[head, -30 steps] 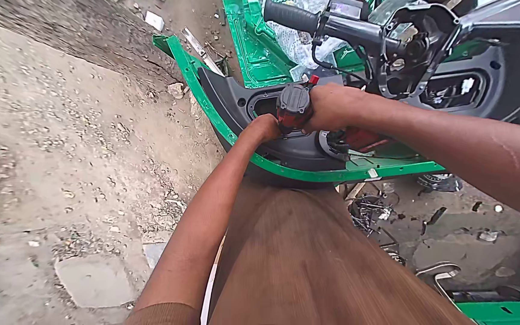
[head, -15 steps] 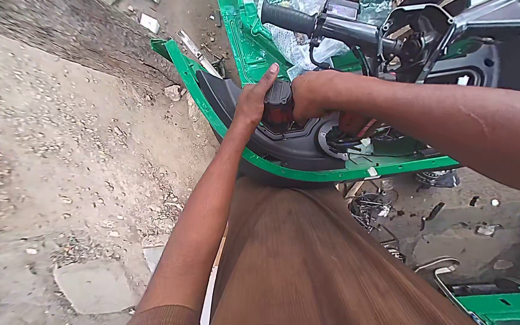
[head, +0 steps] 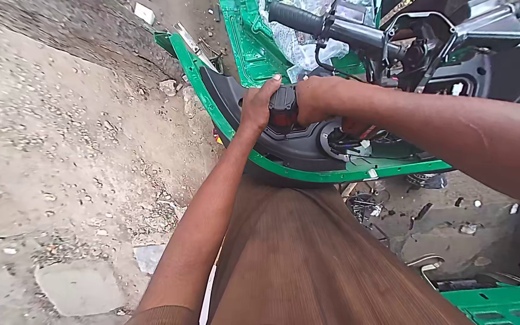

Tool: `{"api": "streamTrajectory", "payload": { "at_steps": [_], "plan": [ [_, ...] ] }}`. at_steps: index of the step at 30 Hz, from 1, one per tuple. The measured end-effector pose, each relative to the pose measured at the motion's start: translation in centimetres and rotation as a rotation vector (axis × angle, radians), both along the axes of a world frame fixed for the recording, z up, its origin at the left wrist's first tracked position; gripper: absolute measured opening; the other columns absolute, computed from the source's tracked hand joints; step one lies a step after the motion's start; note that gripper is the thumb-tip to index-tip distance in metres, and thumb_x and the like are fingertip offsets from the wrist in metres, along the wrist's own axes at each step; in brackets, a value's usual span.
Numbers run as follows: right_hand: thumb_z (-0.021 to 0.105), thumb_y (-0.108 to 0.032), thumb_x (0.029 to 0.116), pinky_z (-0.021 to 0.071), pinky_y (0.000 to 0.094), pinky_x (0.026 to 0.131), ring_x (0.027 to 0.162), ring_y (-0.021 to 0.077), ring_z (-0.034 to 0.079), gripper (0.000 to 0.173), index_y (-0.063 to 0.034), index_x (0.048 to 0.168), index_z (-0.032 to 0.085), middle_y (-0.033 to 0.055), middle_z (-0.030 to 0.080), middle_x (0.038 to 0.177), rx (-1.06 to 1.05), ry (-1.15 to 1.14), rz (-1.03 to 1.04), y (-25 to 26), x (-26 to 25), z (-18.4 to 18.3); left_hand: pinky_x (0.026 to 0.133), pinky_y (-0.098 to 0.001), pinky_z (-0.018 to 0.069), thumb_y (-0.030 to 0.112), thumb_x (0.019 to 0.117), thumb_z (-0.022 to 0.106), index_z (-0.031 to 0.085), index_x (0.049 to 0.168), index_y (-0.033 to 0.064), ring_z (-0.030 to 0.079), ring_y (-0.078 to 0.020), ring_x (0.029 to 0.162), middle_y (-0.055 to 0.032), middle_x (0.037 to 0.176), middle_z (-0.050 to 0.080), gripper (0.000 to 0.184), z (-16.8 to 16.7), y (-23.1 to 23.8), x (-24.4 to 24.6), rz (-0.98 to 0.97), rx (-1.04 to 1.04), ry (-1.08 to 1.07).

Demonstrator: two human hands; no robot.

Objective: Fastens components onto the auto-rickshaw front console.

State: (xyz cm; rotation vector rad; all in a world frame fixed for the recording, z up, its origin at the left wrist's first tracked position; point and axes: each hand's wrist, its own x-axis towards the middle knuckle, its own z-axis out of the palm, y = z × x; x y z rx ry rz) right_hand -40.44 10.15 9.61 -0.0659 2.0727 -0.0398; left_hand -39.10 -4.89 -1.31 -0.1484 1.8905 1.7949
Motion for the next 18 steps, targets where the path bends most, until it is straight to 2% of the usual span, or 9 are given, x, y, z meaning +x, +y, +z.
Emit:
{"api": "streamTrajectory", "payload": {
  "at_steps": [2,6,9,14,18],
  "plan": [
    [0.076,-0.024,0.0840,0.0473,0.0568,0.058,0.071,0.0354,0.063,0.028,-0.0039,0.075,0.059,0.0173,0.060,0.076,0.004,0.007,0.024,0.0,0.3,0.0,0.081,-0.0434,0.0605,0.045,0.1047,0.048,0.072,0.095,0.0064,0.072,-0.0162,0.085,-0.0054,0.086,0.073,0.047,0.5,-0.1,0.5,0.000,-0.003,-0.003],
    [0.077,-0.023,0.0815,0.0481,0.0589,0.060,0.075,0.0368,0.064,0.027,-0.0041,0.077,0.058,0.0175,0.061,0.079,-0.016,0.016,0.019,0.6,1.1,0.1,0.075,-0.0489,0.0583,0.053,0.1032,0.046,0.068,0.075,0.0071,0.071,-0.0189,0.077,-0.0065,0.075,0.071,0.058,0.5,0.1,1.0,-0.050,-0.091,0.034],
    [0.078,-0.020,0.0796,0.0483,0.0590,0.059,0.075,0.0374,0.064,0.026,-0.0043,0.075,0.058,0.0177,0.061,0.079,-0.010,0.027,-0.035,1.0,2.2,-0.1,0.067,-0.0483,0.0530,0.052,0.1032,0.044,0.061,0.064,0.0092,0.066,-0.0184,0.068,-0.0048,0.065,0.065,0.061,1.3,0.3,1.4,-0.116,-0.176,0.087],
    [0.078,-0.021,0.0766,0.0477,0.0581,0.058,0.074,0.0362,0.063,0.025,-0.0057,0.077,0.057,0.0162,0.060,0.078,-0.031,0.070,-0.078,1.9,3.1,-0.5,0.062,-0.0471,0.0488,0.053,0.1032,0.042,0.057,0.060,0.0114,0.062,-0.0174,0.062,-0.0027,0.060,0.060,0.062,1.8,0.8,1.3,-0.184,-0.245,0.124],
    [0.078,-0.020,0.0773,0.0492,0.0592,0.061,0.078,0.0379,0.065,0.025,-0.0045,0.080,0.059,0.0174,0.062,0.081,-0.018,0.056,-0.088,1.5,3.1,-0.3,0.060,-0.0461,0.0487,0.053,0.1036,0.042,0.055,0.058,0.0117,0.061,-0.0168,0.060,-0.0022,0.059,0.059,0.063,1.8,0.5,1.5,-0.187,-0.238,0.142]
  ]
}}
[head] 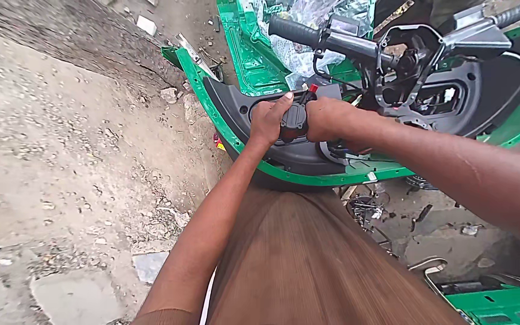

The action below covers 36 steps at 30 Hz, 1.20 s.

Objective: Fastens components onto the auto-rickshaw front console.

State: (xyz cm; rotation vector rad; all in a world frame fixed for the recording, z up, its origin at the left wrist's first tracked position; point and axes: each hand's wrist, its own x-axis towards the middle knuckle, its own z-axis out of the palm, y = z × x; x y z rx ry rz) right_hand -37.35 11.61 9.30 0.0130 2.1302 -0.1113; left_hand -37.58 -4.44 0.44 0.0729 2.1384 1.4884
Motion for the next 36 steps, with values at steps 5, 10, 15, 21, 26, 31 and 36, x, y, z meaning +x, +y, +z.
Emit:
{"api": "streamTrajectory", "payload": {
  "at_steps": [5,10,15,21,26,31,36],
  "plan": [
    [0.078,-0.021,0.0776,0.0489,0.0588,0.060,0.078,0.0376,0.065,0.025,-0.0042,0.083,0.059,0.0173,0.062,0.082,-0.002,0.011,-0.004,0.2,0.2,0.1,0.062,-0.0471,0.0488,0.054,0.1036,0.041,0.056,0.059,0.0111,0.062,-0.0173,0.062,-0.0029,0.060,0.060,0.064,0.1,0.2,-0.1,-0.011,-0.005,-0.001],
    [0.078,-0.022,0.0779,0.0489,0.0594,0.061,0.079,0.0383,0.065,0.027,-0.0042,0.080,0.058,0.0179,0.062,0.083,0.016,0.009,-0.015,0.1,0.5,0.1,0.062,-0.0473,0.0502,0.053,0.1038,0.042,0.058,0.060,0.0105,0.064,-0.0175,0.063,-0.0034,0.061,0.062,0.063,0.4,0.2,0.1,-0.018,0.003,-0.008],
    [0.079,-0.023,0.0776,0.0493,0.0606,0.061,0.081,0.0397,0.066,0.028,-0.0035,0.082,0.059,0.0190,0.063,0.084,0.032,0.025,0.021,-0.2,0.2,0.1,0.062,-0.0480,0.0499,0.054,0.1038,0.042,0.057,0.059,0.0102,0.062,-0.0184,0.062,-0.0038,0.060,0.060,0.064,-0.1,-0.1,0.2,0.003,0.006,0.002],
    [0.080,-0.023,0.0767,0.0496,0.0618,0.062,0.083,0.0415,0.066,0.030,-0.0022,0.085,0.060,0.0204,0.064,0.085,0.056,0.043,0.042,-0.4,-0.1,0.1,0.063,-0.0485,0.0494,0.055,0.1036,0.041,0.056,0.059,0.0106,0.062,-0.0189,0.062,-0.0038,0.060,0.060,0.064,-0.2,-0.1,0.2,0.026,-0.009,0.003],
    [0.081,-0.021,0.0749,0.0515,0.0650,0.064,0.087,0.0431,0.067,0.033,-0.0008,0.094,0.064,0.0217,0.066,0.092,-0.063,0.081,0.027,0.9,1.4,-0.2,0.060,-0.0475,0.0527,0.054,0.1042,0.045,0.060,0.063,0.0098,0.063,-0.0179,0.061,-0.0045,0.062,0.062,0.062,0.8,-0.1,1.5,-0.004,0.045,0.050],
    [0.075,-0.012,0.0852,0.0515,0.0622,0.067,0.091,0.0415,0.066,0.021,-0.0014,0.102,0.067,0.0198,0.067,0.099,-0.233,0.286,-0.173,3.0,7.5,5.0,0.053,-0.0205,0.0470,0.037,0.1113,0.017,0.075,0.103,0.0049,0.053,-0.0022,0.054,0.0071,0.068,0.064,0.067,2.6,0.0,2.1,-0.076,0.327,-0.055],
    [0.075,-0.021,0.0861,0.0498,0.0580,0.065,0.083,0.0334,0.067,0.022,-0.0099,0.104,0.069,0.0118,0.067,0.085,-0.459,0.473,-0.586,3.1,19.4,11.8,0.059,-0.0176,0.0493,0.018,0.1028,0.050,0.075,0.090,0.0051,0.060,0.0016,0.062,0.0056,0.078,0.072,0.031,3.6,-3.7,3.0,-0.250,0.135,0.091]
  ]
}}
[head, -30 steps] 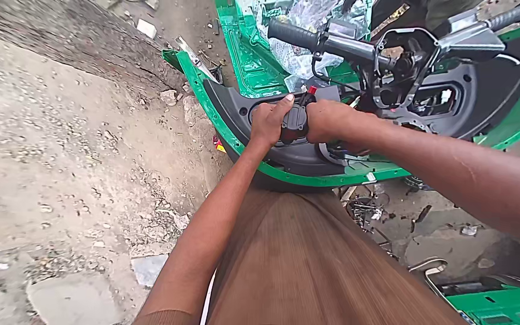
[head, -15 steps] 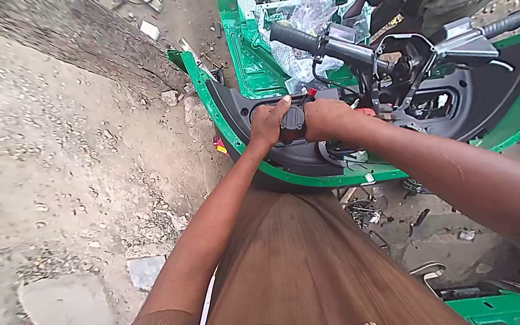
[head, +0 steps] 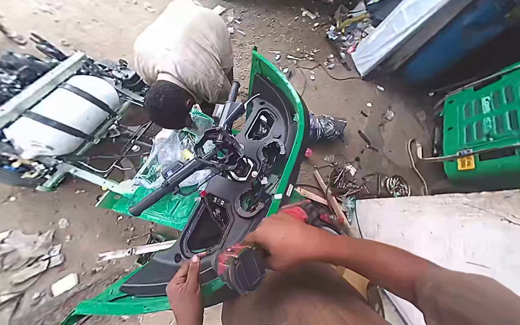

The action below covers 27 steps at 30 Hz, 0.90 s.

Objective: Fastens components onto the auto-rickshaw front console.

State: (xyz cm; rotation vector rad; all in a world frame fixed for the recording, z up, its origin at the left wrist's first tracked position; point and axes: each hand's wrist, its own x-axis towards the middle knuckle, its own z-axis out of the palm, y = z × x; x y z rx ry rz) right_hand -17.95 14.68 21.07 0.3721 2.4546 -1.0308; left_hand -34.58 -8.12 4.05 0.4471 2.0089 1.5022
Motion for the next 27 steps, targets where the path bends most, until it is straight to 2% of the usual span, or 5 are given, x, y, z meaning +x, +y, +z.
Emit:
{"api": "streamTrajectory", "payload": {
  "at_steps": [9,16,21,23,27],
  "plan": [
    [0.080,-0.024,0.0798,0.0555,0.0534,0.078,0.090,0.0316,0.069,0.049,-0.0119,0.126,0.069,0.0131,0.070,0.095,0.043,0.358,-0.763,-15.6,17.3,-6.4,0.075,-0.0275,0.0563,0.026,0.1051,0.053,0.077,0.096,0.0000,0.068,-0.0037,0.075,-0.0064,0.083,0.075,0.036,0.6,1.5,1.3,-0.704,-0.140,0.503],
    [0.081,-0.012,0.0789,0.0538,0.0519,0.092,0.100,0.0344,0.068,0.059,-0.0072,0.135,0.065,0.0177,0.070,0.106,0.033,0.493,-1.108,-21.6,21.8,-10.9,0.040,-0.0143,0.0282,0.055,0.1061,0.036,0.070,0.115,0.0118,0.030,0.0034,0.042,0.0172,0.055,0.040,0.056,4.1,4.8,8.6,-1.074,-0.046,-0.220],
    [0.080,-0.006,0.0746,0.0506,0.0511,0.096,0.104,0.0361,0.065,0.070,-0.0064,0.142,0.062,0.0206,0.069,0.109,0.012,0.602,-1.189,-23.0,24.8,-14.0,0.050,-0.0152,0.0453,0.054,0.1070,0.027,0.062,0.084,0.0301,0.052,0.0064,0.053,0.0184,0.061,0.058,0.049,6.1,4.0,16.8,-1.096,-0.448,-0.515],
    [0.081,-0.007,0.0732,0.0481,0.0518,0.102,0.110,0.0372,0.064,0.075,-0.0077,0.145,0.060,0.0214,0.068,0.115,-0.047,0.613,-1.197,-23.1,25.4,-15.0,0.080,-0.0230,0.0604,0.044,0.1088,0.033,0.068,0.101,0.0310,0.071,0.0016,0.087,0.0137,0.091,0.076,0.037,6.6,3.6,20.8,-1.049,-0.329,-0.612],
    [0.089,-0.026,0.0731,0.0358,0.0545,0.116,0.131,0.0383,0.052,0.094,-0.0095,0.155,0.046,0.0213,0.059,0.138,-0.325,0.542,-1.211,-22.6,28.3,-16.8,0.076,-0.0290,0.0622,0.040,0.1001,0.054,0.063,0.106,0.0187,0.072,-0.0056,0.082,0.0056,0.087,0.075,0.024,3.9,5.5,24.9,-1.045,-0.466,-0.512]
  ]
}}
